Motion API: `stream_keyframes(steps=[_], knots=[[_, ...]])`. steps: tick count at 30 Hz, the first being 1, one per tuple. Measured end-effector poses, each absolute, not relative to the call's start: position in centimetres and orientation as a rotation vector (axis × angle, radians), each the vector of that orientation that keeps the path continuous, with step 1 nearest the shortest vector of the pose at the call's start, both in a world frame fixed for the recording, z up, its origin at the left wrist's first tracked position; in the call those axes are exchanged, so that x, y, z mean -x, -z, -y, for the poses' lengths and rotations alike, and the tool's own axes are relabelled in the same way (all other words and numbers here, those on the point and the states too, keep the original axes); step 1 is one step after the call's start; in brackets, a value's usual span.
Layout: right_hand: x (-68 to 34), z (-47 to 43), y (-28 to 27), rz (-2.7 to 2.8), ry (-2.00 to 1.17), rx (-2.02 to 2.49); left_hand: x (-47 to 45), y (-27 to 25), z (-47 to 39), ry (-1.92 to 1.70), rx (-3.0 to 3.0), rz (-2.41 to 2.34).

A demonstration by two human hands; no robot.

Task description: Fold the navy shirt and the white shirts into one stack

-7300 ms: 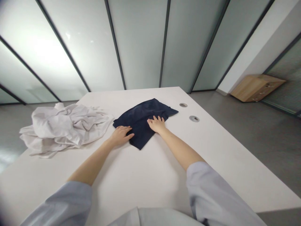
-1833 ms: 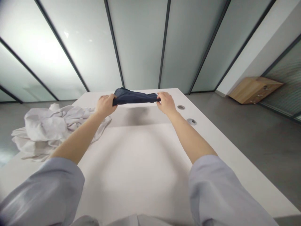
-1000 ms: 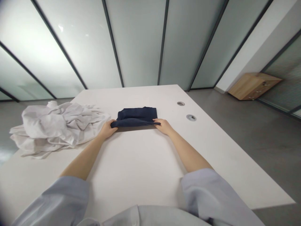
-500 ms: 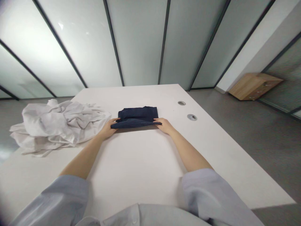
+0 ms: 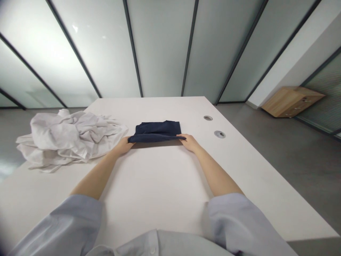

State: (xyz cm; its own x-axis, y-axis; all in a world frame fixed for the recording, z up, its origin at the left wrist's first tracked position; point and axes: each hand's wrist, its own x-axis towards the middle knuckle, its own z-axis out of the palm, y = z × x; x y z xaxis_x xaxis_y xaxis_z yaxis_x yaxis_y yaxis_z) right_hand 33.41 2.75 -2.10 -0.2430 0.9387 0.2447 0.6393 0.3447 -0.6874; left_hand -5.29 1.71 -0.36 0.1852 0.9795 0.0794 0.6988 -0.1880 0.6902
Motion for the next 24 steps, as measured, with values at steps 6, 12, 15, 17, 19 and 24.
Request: stream_keyframes(steps=[6, 12, 15, 17, 19, 24], knots=[[-33.0, -2.5, 1.1, 1.956, -0.543, 1.436, 5.0, 0.3, -2.2, -0.803, -1.96, -1.663], [-32.7, -2.7, 1.3, 1.815, -0.519, 1.523, 4.2, -0.1, -2.0, -1.03, -1.904, -1.59], [-32.5, -2.8, 1.5, 1.759, -0.532, 1.455, 4.0, -0.1, -2.1, -1.045, -1.839, -1.664], [-32.3, -2.8, 1.4, 1.761, -0.534, 1.457, 3.9, -0.1, -2.3, -1.054, -1.801, -1.733], [-32.0, -2.7, 1.2, 1.78, -0.509, 1.528, 3.9, -0.1, -2.5, -1.047, -1.783, -1.807], [-31.1, -2.3, 0.7, 1.842, -0.344, 1.73, 3.7, 0.0, -2.6, -0.906, -1.844, -2.052]])
